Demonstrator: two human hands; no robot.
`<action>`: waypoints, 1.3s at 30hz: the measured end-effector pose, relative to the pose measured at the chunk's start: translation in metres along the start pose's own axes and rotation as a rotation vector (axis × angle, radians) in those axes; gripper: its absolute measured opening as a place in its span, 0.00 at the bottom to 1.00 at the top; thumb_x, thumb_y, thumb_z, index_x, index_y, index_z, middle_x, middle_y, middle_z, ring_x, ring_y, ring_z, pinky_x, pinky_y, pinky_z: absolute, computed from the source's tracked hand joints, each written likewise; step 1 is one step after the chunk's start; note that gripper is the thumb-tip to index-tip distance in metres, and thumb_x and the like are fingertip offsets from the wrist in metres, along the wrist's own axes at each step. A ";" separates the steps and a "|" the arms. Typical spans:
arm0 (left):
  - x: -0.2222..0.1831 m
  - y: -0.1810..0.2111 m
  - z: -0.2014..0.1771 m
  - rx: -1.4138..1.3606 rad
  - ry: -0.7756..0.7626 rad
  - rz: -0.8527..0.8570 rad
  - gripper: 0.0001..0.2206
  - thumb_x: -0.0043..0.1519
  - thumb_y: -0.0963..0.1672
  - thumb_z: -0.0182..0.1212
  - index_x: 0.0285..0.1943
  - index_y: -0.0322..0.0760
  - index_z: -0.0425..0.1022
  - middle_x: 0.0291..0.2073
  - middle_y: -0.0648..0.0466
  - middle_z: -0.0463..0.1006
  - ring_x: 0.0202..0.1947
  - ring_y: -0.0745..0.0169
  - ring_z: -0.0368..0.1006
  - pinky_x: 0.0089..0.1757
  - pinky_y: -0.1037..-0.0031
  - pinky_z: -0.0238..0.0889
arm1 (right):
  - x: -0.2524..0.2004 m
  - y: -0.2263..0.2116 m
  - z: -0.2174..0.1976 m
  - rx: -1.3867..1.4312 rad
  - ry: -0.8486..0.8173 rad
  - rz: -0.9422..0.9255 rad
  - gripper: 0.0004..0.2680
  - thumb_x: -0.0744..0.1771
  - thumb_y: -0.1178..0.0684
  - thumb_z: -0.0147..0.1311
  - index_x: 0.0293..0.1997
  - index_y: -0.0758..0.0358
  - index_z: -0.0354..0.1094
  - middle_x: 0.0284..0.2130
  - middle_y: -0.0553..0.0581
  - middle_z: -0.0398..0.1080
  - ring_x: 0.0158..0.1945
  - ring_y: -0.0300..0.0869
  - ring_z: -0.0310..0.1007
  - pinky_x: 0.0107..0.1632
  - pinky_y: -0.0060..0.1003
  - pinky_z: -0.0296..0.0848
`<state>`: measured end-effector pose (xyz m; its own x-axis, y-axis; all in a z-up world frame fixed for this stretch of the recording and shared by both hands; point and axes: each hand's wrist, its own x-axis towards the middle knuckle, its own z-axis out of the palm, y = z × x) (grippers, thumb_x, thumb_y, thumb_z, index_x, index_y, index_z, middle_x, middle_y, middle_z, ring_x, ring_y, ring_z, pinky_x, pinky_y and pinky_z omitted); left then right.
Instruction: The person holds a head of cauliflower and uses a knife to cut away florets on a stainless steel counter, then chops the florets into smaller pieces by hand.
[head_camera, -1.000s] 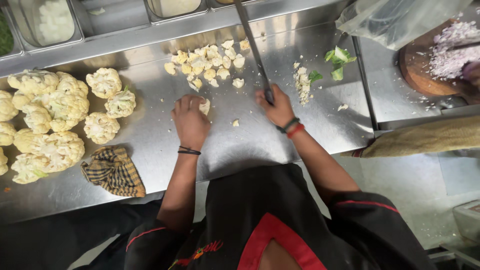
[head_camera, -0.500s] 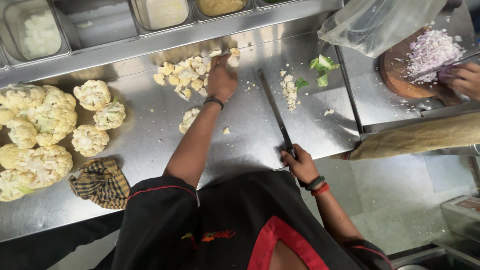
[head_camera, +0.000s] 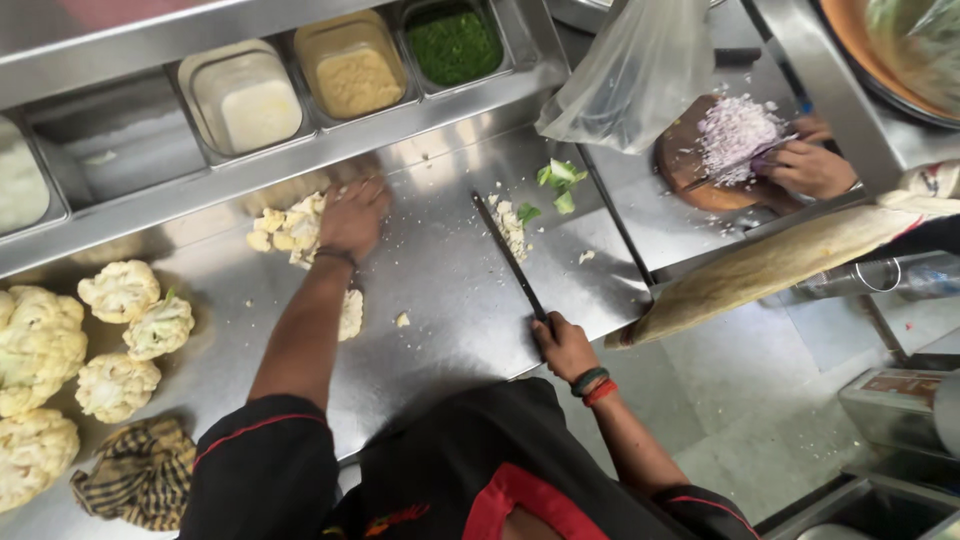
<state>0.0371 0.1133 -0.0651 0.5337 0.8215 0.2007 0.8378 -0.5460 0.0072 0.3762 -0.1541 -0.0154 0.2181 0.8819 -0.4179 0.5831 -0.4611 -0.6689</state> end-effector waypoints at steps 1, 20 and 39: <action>-0.003 -0.003 -0.003 0.012 -0.030 -0.003 0.21 0.60 0.42 0.55 0.65 0.48 0.73 0.71 0.58 0.64 0.71 0.59 0.57 0.64 0.47 0.49 | 0.002 0.002 0.003 -0.006 0.007 -0.004 0.14 0.69 0.42 0.48 0.42 0.65 0.69 0.17 0.66 0.71 0.20 0.52 0.76 0.29 0.46 0.72; -0.197 0.063 -0.073 -0.470 0.503 -0.643 0.18 0.60 0.45 0.69 0.56 0.32 0.74 0.51 0.40 0.76 0.54 0.35 0.69 0.55 0.52 0.59 | 0.027 -0.020 0.024 0.269 -0.010 -0.171 0.11 0.71 0.48 0.49 0.39 0.69 0.65 0.19 0.56 0.69 0.17 0.42 0.68 0.22 0.40 0.66; -0.122 0.131 -0.045 -1.529 0.221 -0.841 0.15 0.56 0.42 0.71 0.50 0.37 0.74 0.44 0.52 0.75 0.43 0.65 0.79 0.36 0.75 0.81 | -0.019 -0.062 0.026 -0.061 -0.238 -0.365 0.10 0.69 0.49 0.52 0.41 0.67 0.64 0.17 0.59 0.69 0.20 0.49 0.72 0.27 0.43 0.68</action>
<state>0.0767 -0.0658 -0.0444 -0.0809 0.9711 -0.2245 -0.0661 0.2195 0.9734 0.3155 -0.1450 0.0186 -0.1925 0.9356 -0.2958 0.6352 -0.1110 -0.7644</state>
